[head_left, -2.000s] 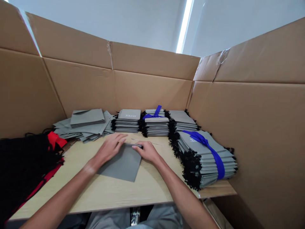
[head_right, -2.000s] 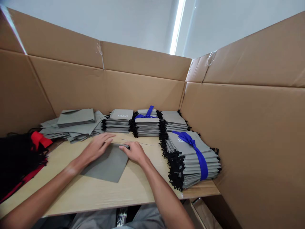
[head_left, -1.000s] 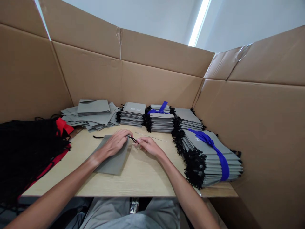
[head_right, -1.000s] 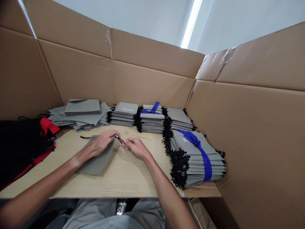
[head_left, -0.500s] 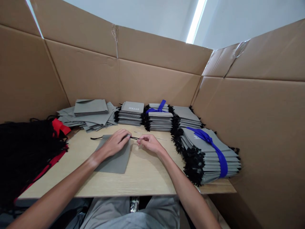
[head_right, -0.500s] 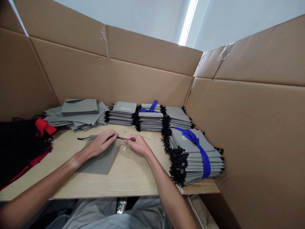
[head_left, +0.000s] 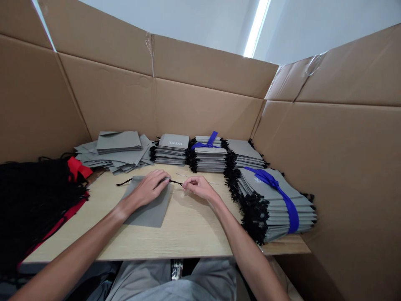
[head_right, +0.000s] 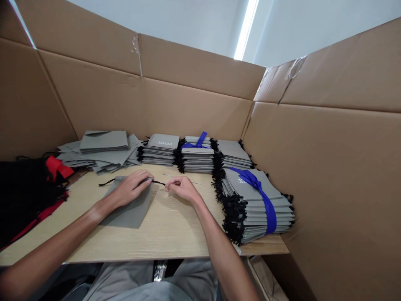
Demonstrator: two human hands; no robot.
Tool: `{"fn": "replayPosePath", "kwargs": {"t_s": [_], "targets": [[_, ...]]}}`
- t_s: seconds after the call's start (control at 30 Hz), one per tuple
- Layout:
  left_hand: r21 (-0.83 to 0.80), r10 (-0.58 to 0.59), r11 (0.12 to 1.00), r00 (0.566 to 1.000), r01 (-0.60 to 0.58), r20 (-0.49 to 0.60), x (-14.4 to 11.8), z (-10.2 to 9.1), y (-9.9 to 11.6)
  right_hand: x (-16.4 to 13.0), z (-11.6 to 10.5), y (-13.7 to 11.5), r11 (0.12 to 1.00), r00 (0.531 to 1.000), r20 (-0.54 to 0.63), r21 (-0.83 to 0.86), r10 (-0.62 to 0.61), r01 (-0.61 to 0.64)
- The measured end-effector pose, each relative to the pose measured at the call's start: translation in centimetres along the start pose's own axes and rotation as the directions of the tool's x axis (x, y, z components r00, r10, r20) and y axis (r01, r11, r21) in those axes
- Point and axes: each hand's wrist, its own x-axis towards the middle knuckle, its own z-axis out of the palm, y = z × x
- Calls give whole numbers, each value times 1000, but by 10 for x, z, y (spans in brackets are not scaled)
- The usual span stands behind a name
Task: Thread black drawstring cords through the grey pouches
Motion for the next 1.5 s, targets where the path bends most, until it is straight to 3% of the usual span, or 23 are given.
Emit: {"fn": "replayPosePath", "kwargs": {"t_s": [0.13, 0.3, 0.47, 0.77, 0.9, 1.0, 1.17, 1.3, 1.5], "targets": [[-48, 12, 999, 1000, -12, -1, 0, -1, 6, -2, -5, 2, 996, 1000, 15, -90, 11, -10], [-54, 32, 998, 999, -32, -1, -1, 0, 8, -2, -9, 3, 995, 995, -96, -95, -31, 22], [-60, 23, 998, 999, -21, 24, -3, 5, 9, -3, 5, 0, 997, 997, 37, -26, -69, 70], [51, 130, 989, 986, -136, 107, -4, 11, 11, -4, 5, -3, 997, 996, 70, -38, -60, 63], [102, 186, 976, 979, -194, 87, -4, 15, 9, -9, 4, -10, 973, 996, 15, -214, -84, 85], [125, 186, 973, 980, -194, 76, -3, 15, 10, -15, 6, -16, 901, 985, -54, -416, -162, 125], [81, 155, 984, 985, -161, 73, -3, 13, 14, -16, 13, -19, 763, 960, 25, -602, -280, 238], [55, 143, 987, 985, -149, 99, -4, 12, 16, -15, 11, -18, 720, 957, 37, -650, -289, 242], [7, 104, 994, 988, -106, 117, -4, 13, 18, -15, 7, -19, 761, 971, 56, -612, -232, 217]]}}
